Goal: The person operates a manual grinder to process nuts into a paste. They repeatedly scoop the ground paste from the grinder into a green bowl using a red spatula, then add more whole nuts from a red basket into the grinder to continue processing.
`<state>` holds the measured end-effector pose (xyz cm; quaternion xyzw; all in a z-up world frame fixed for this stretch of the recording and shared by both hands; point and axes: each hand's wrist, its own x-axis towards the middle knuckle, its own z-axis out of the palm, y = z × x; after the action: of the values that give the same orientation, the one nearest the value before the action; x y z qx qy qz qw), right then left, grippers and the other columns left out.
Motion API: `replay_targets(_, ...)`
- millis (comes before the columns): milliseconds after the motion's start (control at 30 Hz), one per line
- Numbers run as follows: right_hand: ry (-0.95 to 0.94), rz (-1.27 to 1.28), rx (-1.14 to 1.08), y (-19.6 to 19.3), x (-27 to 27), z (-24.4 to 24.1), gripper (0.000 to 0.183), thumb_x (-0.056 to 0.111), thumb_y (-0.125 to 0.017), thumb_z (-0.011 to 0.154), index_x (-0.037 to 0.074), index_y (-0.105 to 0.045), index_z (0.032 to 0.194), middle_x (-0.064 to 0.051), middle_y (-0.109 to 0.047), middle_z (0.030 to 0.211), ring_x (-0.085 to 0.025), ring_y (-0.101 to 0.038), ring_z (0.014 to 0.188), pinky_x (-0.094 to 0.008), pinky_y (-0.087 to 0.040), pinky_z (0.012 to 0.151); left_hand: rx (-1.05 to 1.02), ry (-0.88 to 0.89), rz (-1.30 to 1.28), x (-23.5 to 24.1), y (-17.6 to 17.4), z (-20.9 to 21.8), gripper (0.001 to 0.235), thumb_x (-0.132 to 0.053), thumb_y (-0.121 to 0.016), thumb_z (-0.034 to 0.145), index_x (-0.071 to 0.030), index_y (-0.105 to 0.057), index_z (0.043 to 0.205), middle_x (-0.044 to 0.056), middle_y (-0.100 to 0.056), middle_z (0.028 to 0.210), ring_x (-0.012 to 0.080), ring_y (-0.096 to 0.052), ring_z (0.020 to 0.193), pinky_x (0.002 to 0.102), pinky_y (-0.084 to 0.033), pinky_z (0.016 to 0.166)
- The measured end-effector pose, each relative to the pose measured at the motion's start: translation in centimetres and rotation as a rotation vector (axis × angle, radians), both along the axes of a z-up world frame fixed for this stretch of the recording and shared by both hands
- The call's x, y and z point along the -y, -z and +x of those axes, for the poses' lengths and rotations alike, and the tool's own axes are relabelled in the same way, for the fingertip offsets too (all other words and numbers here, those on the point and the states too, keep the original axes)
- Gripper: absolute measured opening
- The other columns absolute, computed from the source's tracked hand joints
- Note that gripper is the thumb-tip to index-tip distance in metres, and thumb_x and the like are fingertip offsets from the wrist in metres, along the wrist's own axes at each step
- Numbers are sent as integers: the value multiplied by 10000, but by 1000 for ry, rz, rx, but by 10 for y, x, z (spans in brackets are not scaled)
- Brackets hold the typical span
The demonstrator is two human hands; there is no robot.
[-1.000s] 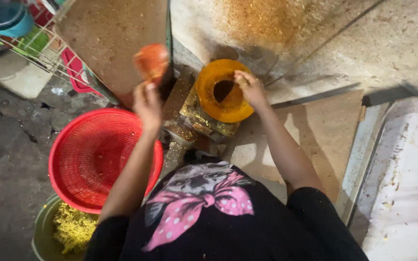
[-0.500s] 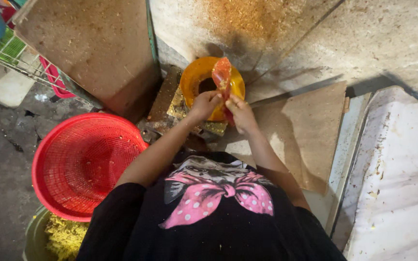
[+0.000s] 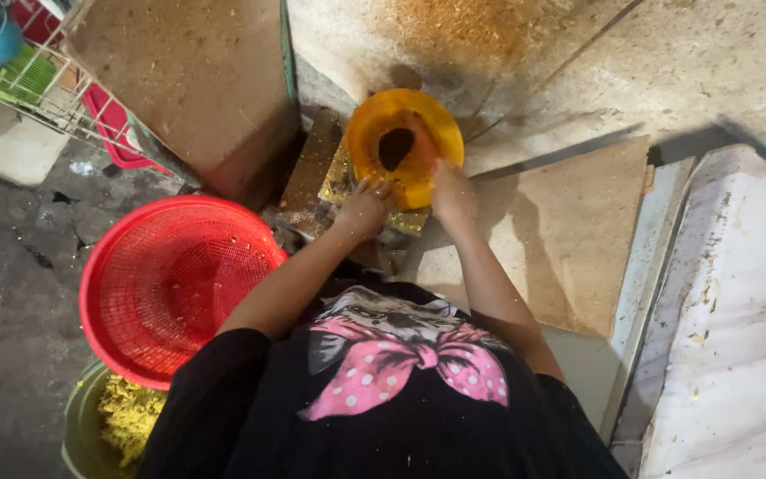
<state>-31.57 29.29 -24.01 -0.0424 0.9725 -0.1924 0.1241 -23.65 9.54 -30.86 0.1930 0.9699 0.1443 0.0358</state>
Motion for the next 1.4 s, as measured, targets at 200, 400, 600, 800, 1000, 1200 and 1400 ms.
replay_targets(200, 14, 1, 84, 5, 9, 33, 419, 352, -321, 1062, 164, -611, 1298, -242, -661, 1233, -454, -616, 1139, -555, -475, 943, -67, 43, -71, 1, 31, -11, 458, -162, -608, 894, -90, -613, 1347, 145, -560, 1461, 301, -448, 1434, 490, -264, 1217)
replay_targets(400, 68, 143, 160, -44, -1, 58, 491, 184, -357, 994, 247, -551, 1441, -216, -692, 1199, -423, -660, 1104, -547, -492, 935, -238, 50, 32, 4, 44, -15, 468, -139, -565, 917, -71, -609, 1378, 166, -597, 1410, 301, -505, 1354, 461, -364, 1134)
replay_targets(600, 98, -239, -128, -45, 7, 52, 423, 310, -378, 1076, 126, -598, 1387, -189, -618, 1351, -411, -615, 1171, -570, -485, 962, -248, 64, -86, 11, -23, -18, 363, -155, -588, 916, -57, -631, 1262, 153, -655, 1285, 314, -591, 1243, 448, -472, 1018)
replay_targets(800, 376, -748, -419, -36, -57, 72, 371, 296, -572, 1114, 82, -651, 1406, -46, -720, 1059, -123, -589, 786, -307, -506, 727, -44, -65, 68, 29, -113, -46, 313, -141, -530, 997, -96, -599, 1299, 179, -684, 1157, 352, -676, 1067, 482, -562, 880)
replay_targets(1000, 559, -1193, -365, 7, -52, 84, 391, 156, -592, 1062, 78, -546, 1443, 14, -605, 870, -30, -501, 635, -206, -435, 538, -334, 99, 170, 34, -110, -41, 325, -95, -555, 978, -109, -650, 1289, 159, -700, 1183, 345, -691, 1018, 465, -588, 808)
replay_targets(1200, 589, -1172, -339, 35, -55, 75, 395, 130, -620, 1048, 99, -517, 1428, 6, -552, 810, -46, -481, 593, -219, -412, 497, -309, 239, 137, 41, -71, -17, 326, -92, -600, 860, -128, -681, 1173, 95, -705, 1220, 307, -688, 1130, 443, -591, 884)
replay_targets(1400, 557, -1149, -284, 23, -45, 65, 403, 133, -621, 1028, 124, -470, 1402, -9, -631, 928, -55, -557, 615, -206, -459, 505, 18, -258, 539, 44, -110, -28, 192, -224, -628, 1046, -213, -727, 1209, 87, -711, 1158, 243, -687, 1035, 396, -576, 849)
